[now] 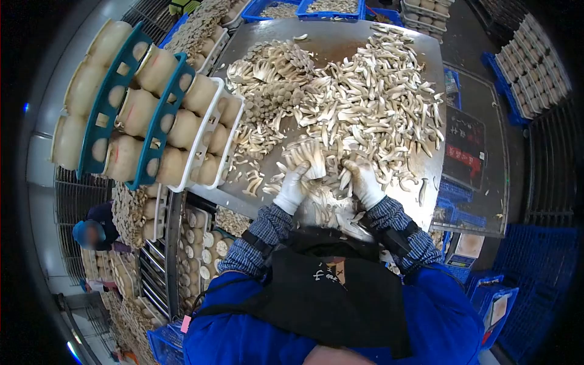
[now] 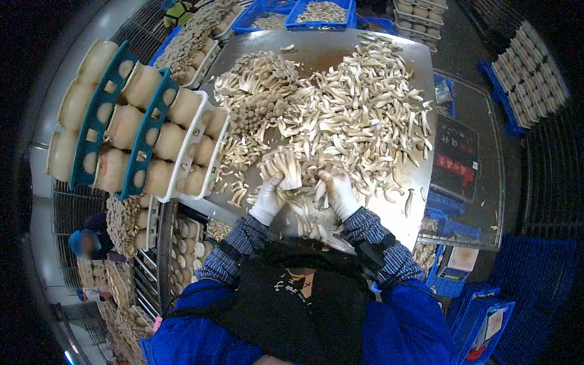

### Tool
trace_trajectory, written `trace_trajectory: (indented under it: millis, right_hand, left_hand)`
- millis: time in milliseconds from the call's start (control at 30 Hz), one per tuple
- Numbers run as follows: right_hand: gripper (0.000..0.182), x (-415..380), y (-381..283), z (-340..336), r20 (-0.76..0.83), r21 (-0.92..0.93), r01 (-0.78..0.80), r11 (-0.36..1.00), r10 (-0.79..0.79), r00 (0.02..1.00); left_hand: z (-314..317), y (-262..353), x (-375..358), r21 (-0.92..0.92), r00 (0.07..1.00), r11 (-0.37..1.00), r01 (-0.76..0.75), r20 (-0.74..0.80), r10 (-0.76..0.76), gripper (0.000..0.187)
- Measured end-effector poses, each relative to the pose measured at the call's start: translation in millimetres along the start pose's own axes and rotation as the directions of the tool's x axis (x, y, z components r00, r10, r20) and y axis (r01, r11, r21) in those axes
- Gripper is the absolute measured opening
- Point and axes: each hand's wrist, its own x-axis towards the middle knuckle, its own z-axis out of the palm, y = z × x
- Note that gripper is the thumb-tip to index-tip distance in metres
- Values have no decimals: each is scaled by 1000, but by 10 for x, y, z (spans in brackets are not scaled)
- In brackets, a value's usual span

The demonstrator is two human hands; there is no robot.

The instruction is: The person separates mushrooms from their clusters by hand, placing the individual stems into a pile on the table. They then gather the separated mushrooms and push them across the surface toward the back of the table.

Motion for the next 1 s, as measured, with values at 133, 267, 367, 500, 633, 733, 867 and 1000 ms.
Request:
trace_trajectory:
  millis: [133,267,367,500,633,733,867,1000]
  right_hand:
    - [22,-131,-260,244,244,4,-53,999,50,968]
    - [25,54,-25,128,445,-824,518,231,-303,843]
    - [25,48,59,292,186,-309,408,859,-365,912]
    - [16,-5,83,408,24,-324,455,829,-474,880]
    - [16,-127,-73,277,-93,-459,321,828,-404,910]
    - [24,-189,-302,222,-69,105,40,994,-33,997]
    - [15,-8,-131,257,125,-381,220,898,-186,975]
    - [26,91,14,223,122,-141,386,912,-371,921]
  left_hand:
    - [258,82,-48,264,994,964,18,99,-45,45]
    - [381,36,-43,489,997,871,42,41,-71,41]
    - [362,-22,-41,564,995,826,16,76,-71,42]
    - [215,-146,68,351,982,933,-74,-139,130,38]
    - [93,-51,91,-194,993,980,46,-99,-67,38]
    - [246,27,-7,-91,995,996,-7,-95,-1,37]
    - [209,-125,15,259,991,961,-96,-61,116,35]
    - [193,-62,35,91,998,995,27,-67,-21,32]
